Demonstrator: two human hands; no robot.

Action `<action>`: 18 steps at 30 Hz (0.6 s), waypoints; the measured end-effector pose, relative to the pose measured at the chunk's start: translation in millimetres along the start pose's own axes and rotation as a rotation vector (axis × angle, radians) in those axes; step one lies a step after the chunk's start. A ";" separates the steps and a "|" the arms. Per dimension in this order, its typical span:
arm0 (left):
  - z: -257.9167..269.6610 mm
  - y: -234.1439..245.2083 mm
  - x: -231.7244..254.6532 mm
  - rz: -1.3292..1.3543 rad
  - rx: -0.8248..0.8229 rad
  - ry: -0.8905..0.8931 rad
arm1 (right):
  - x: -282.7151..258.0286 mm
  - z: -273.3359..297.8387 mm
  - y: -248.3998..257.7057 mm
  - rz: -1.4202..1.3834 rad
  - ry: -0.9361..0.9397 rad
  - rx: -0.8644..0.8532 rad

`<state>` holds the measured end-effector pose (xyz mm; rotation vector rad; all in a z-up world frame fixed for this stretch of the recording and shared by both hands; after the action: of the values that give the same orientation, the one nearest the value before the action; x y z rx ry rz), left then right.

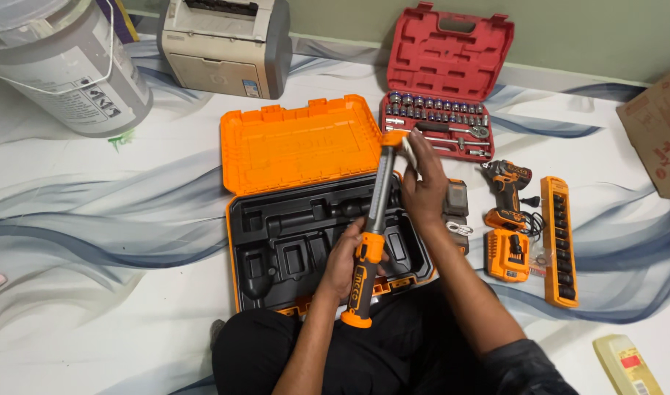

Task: The person wipes the inside of an orange toolbox and its black plastic insert with a white cloth. They remove a drill, a battery pack, a charger, and a bit holder, wiping each item before placing them on the floor. The person then wipes the toolbox lid and the insert before placing the tools back inside.

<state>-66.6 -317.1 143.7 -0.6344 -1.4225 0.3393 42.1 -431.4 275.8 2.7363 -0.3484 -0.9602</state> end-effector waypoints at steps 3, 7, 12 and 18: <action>0.4 3.2 -3.2 0.007 0.036 0.010 | 11.1 24.2 -16.1 -0.263 -0.221 0.007; 6.3 13.7 1.5 0.068 0.106 0.006 | -20.2 63.2 -34.1 -0.372 -0.189 -0.217; 8.8 15.1 -6.3 -0.084 0.078 -0.046 | -42.7 121.6 -20.0 -0.291 -0.297 -0.346; 6.6 2.5 -14.4 -0.136 -0.031 0.088 | -28.1 77.7 -5.2 0.006 -0.066 -0.190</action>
<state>-74.7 -322.0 130.8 -0.5674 -1.3808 0.1807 -27.8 -428.2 231.5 2.5363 -0.2617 -1.0277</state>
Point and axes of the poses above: each hand's wrist, its own z-axis away from the middle knuckle, its own y-axis out of the back of the hand, x = y × z, the point moved 8 cm from there along -z, towards the middle knuckle, and after that the axes turned 13 degrees about -z, right-handed, at the moved point
